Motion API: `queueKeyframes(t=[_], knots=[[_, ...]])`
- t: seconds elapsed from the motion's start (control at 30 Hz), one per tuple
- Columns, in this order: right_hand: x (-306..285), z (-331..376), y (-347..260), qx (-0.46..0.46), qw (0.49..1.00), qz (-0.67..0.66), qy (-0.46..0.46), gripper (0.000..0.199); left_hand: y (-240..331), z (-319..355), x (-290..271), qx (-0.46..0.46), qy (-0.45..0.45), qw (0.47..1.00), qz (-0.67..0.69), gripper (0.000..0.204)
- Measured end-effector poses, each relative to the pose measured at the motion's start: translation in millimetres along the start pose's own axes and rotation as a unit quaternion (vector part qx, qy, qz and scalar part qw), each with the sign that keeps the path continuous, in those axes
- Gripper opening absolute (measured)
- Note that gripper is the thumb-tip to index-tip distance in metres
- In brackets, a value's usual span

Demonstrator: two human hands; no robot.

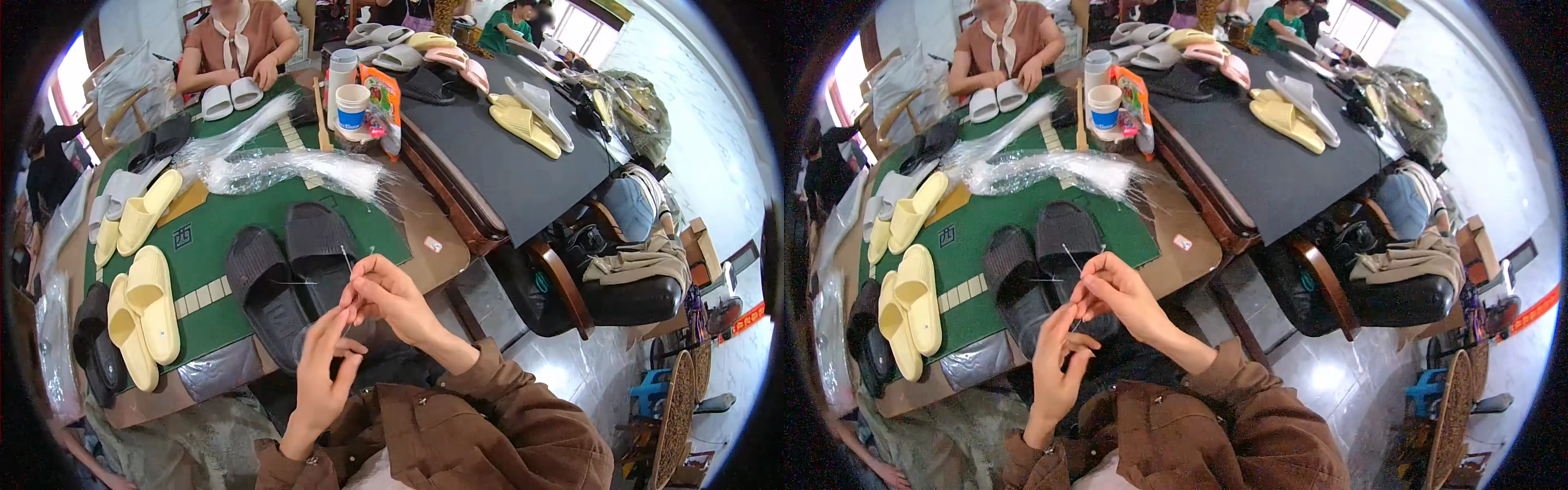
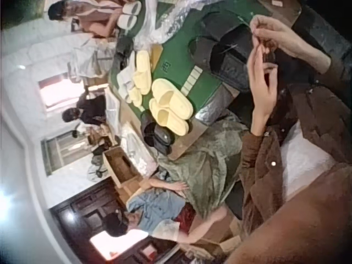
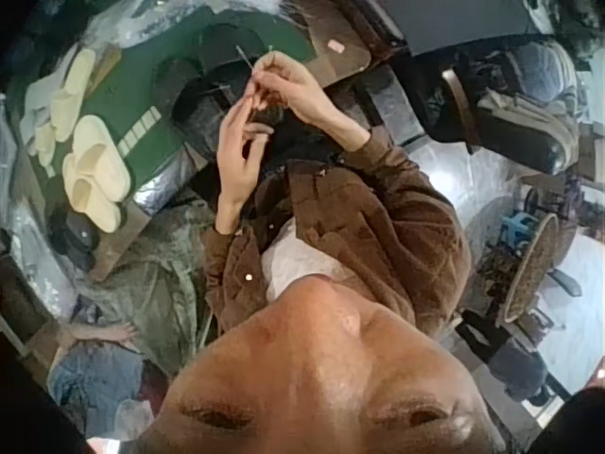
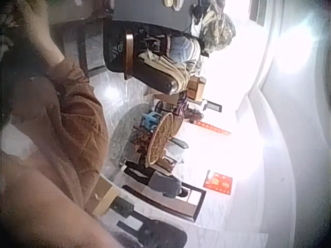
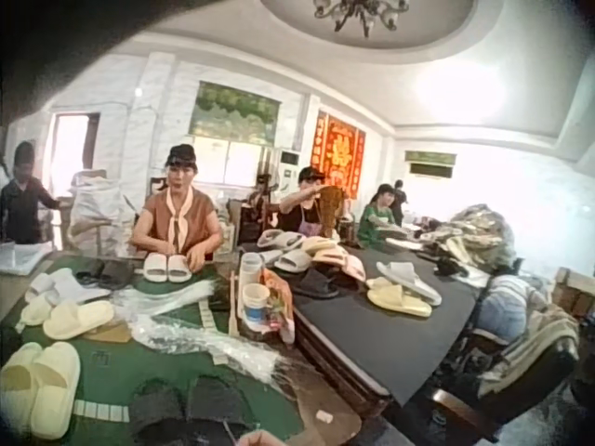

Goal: The person assembles pairs of plastic slide sandals by inserting a white elastic band into the slots of the footwear. They handle multiple pairs in various colors, including yellow, black, white, and pink, picking them up from a pile, threading the band, and placing the finished pairs on the table.

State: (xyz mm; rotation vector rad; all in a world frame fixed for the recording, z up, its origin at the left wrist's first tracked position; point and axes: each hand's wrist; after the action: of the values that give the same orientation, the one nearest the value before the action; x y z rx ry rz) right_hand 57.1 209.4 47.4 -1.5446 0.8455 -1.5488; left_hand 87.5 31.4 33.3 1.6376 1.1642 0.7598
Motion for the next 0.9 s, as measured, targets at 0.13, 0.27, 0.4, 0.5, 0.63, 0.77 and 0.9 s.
queueKeyframes(t=[0.13, 0.27, 0.4, 0.5, 0.63, 0.77, 0.9], knots=[[2, 4, 4, 0.004, 0.999, 0.033, 0.019, 0.009, 4, 0, -14, -0.026, 0.103, 0.992, 0.062, 0.029], [-14, 9, -2, -0.003, 0.995, 0.082, 0.060, 0.010, 4, -1, -40, -0.045, 0.200, 0.968, 0.144, 0.036], [-25, 12, 1, -0.012, 0.993, 0.085, 0.082, 0.010, 2, 1, -61, -0.048, 0.292, 0.941, 0.167, 0.041], [-20, 14, 11, -0.001, 0.987, 0.135, 0.085, 0.012, 0, 2, -67, -0.018, 0.319, 0.947, 0.003, 0.046], [-15, 7, 20, -0.031, 0.975, 0.203, 0.081, 0.010, -9, -8, -58, -0.044, 0.327, 0.943, 0.029, 0.059], [-19, -4, 22, 0.012, 0.960, 0.274, 0.061, 0.010, -17, -9, -47, -0.130, 0.277, 0.951, 0.033, 0.061], [-23, -11, 32, 0.024, 0.944, 0.327, 0.042, 0.014, -31, 1, -45, -0.117, 0.141, 0.962, -0.203, 0.031]])
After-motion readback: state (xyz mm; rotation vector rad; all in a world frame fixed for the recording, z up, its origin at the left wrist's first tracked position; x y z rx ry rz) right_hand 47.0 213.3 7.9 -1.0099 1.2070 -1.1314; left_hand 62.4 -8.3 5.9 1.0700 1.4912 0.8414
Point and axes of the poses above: each hand's wrist, its own z-axis away from the middle knuckle, its own x-axis out of the palm, y = z × x, and after that the axes turned 6 degrees about y, right-handed
